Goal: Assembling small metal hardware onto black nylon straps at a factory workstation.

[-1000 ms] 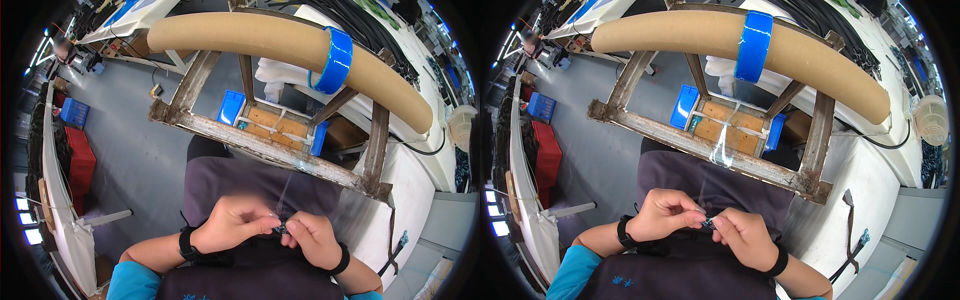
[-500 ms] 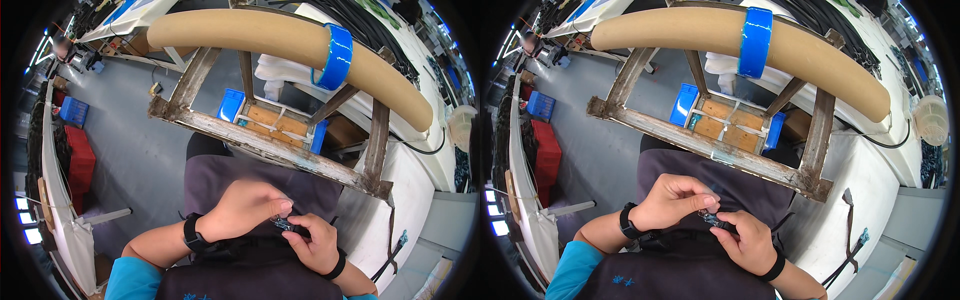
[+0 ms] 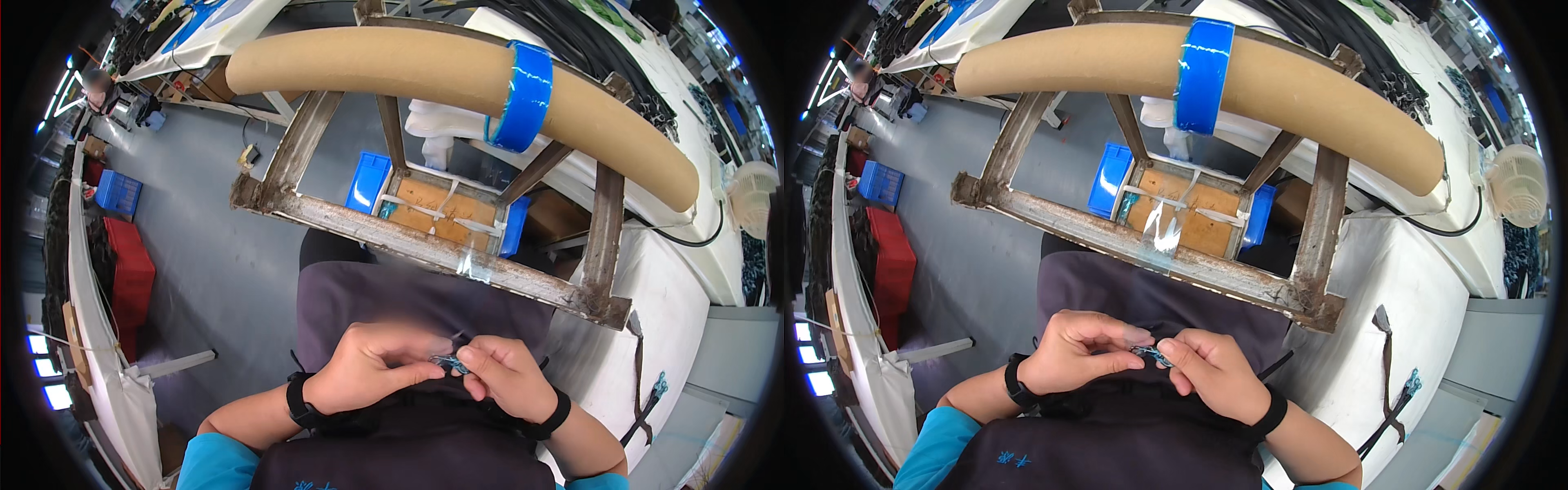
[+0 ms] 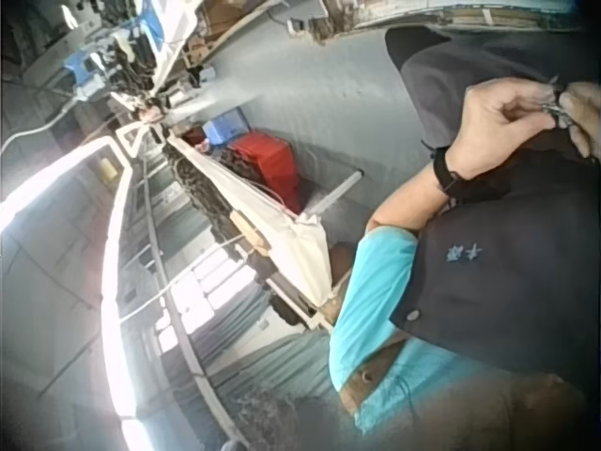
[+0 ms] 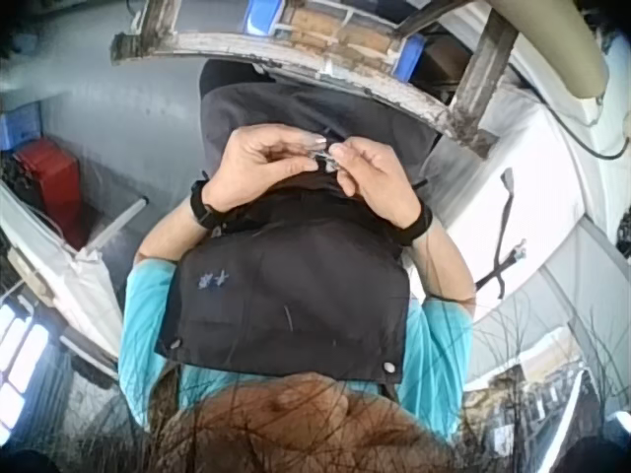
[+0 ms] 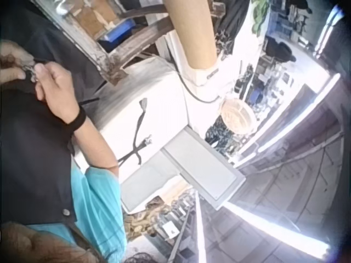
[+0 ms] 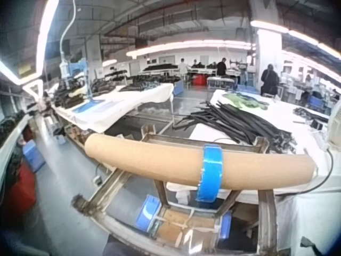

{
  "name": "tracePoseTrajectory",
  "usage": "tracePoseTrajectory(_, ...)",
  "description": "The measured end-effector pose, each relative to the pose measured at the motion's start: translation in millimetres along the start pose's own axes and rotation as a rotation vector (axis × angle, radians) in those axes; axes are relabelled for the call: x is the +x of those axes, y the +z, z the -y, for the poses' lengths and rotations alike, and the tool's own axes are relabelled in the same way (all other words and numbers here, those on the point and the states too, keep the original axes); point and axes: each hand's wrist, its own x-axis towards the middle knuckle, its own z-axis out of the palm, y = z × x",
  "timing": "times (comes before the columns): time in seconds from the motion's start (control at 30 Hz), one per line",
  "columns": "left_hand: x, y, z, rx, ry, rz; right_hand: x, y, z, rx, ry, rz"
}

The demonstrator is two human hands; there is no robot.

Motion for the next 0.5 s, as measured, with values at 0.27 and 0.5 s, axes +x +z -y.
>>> tracePoseTrajectory(0.27,0.7,-2.5,8.4,0.106,-0.003,-0.057,-1.2,-5.8,-6.5,0.106,0.150,0.190)
tracePoseTrajectory(0.5,-8.1,-7.5,8.9,-0.063,-0.080,-0.156,-90.1,-61.8,27.3,-0.459,-0.238,-0.258)
